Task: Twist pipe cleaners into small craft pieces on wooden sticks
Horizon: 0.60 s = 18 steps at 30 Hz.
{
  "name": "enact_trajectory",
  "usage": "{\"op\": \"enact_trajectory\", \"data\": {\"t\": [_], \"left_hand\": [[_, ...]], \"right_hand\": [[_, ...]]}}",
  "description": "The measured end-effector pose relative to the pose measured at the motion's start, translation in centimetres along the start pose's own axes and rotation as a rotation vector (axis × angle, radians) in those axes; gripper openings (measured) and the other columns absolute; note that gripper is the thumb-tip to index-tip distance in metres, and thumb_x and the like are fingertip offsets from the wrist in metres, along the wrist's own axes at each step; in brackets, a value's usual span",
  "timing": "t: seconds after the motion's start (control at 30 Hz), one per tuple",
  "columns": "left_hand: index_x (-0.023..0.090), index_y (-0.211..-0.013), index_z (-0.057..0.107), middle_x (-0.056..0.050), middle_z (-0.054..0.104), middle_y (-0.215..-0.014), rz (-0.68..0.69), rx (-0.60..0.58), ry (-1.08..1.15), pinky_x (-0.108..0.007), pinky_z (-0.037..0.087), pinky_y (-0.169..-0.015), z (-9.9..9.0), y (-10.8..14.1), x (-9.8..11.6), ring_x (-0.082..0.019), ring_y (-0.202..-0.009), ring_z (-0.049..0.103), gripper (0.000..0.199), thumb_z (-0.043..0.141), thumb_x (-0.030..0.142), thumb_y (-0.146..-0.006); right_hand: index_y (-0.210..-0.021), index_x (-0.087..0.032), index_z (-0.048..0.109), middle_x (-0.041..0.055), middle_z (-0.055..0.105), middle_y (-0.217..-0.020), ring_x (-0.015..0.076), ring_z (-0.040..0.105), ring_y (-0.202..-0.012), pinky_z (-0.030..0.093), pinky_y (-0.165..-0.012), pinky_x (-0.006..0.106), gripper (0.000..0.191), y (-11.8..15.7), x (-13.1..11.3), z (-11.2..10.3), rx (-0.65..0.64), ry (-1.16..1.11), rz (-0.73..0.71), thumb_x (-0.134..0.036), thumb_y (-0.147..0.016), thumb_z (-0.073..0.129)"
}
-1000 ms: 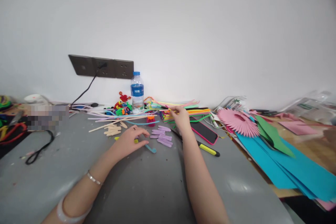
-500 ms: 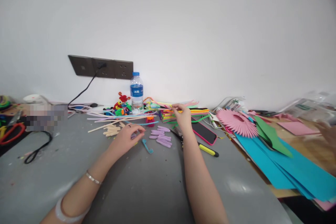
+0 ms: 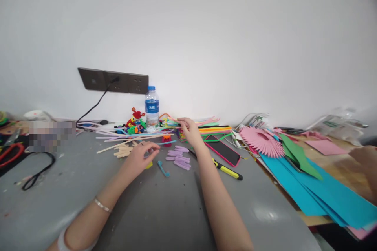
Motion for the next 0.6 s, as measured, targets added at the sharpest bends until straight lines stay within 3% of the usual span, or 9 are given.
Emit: {"op": "enact_trajectory", "data": {"t": [0.1, 0.2, 0.37, 0.6], "left_hand": [[0.021, -0.097, 0.070, -0.004, 0.073, -0.089, 0.003, 0.014, 0.006, -0.030, 0.049, -0.076, -0.1, -0.1, -0.1, -0.019, -0.080, 0.066, 0.023, 0.053, 0.035, -0.093], [0.020, -0.096, 0.070, -0.004, 0.074, -0.088, 0.003, 0.031, 0.008, -0.030, 0.049, -0.076, -0.3, -0.1, -0.1, -0.019, -0.080, 0.066, 0.023, 0.053, 0.035, -0.093], [0.021, -0.095, 0.070, -0.003, 0.074, -0.087, 0.004, 0.066, 0.021, -0.030, 0.050, -0.077, -0.6, -0.1, 0.1, -0.018, -0.079, 0.066, 0.021, 0.053, 0.033, -0.092], [0.020, -0.095, 0.070, -0.002, 0.075, -0.082, -0.036, 0.089, 0.007, -0.030, 0.048, -0.073, -0.7, -0.2, -0.3, -0.019, -0.075, 0.067, 0.023, 0.052, 0.036, -0.091]], "right_hand": [[-0.115, -0.023, 0.070, 0.0089, 0.070, -0.120, 0.0231, 0.060, -0.112, 0.043, -0.099, 0.040, 0.036, -1.9, -0.7, 1.4, -0.151, 0.198, 0.026, -0.016, -0.096, 0.041], [-0.117, -0.026, 0.071, 0.0106, 0.069, -0.117, 0.0267, 0.058, -0.111, 0.040, -0.095, 0.043, 0.036, -3.4, -1.4, 2.2, -0.240, 0.391, 0.069, -0.016, -0.097, 0.043], [-0.102, -0.025, 0.073, 0.0095, 0.070, -0.102, 0.0272, 0.058, -0.103, 0.036, -0.092, 0.043, 0.023, -3.8, -1.7, 2.4, -0.262, 0.438, 0.067, -0.020, -0.094, 0.052], [-0.091, -0.023, 0.068, 0.0067, 0.068, -0.105, 0.0250, 0.056, -0.104, 0.030, -0.099, 0.045, 0.017, -1.8, -1.5, 2.4, -0.259, 0.401, 0.054, -0.016, -0.087, 0.054]]}}
Point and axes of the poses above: each hand's wrist, its own y-axis away from the middle knuckle, its own z-axis out of the palm, x = y × z, the point moved 3 cm from there along -y, towards the middle knuckle
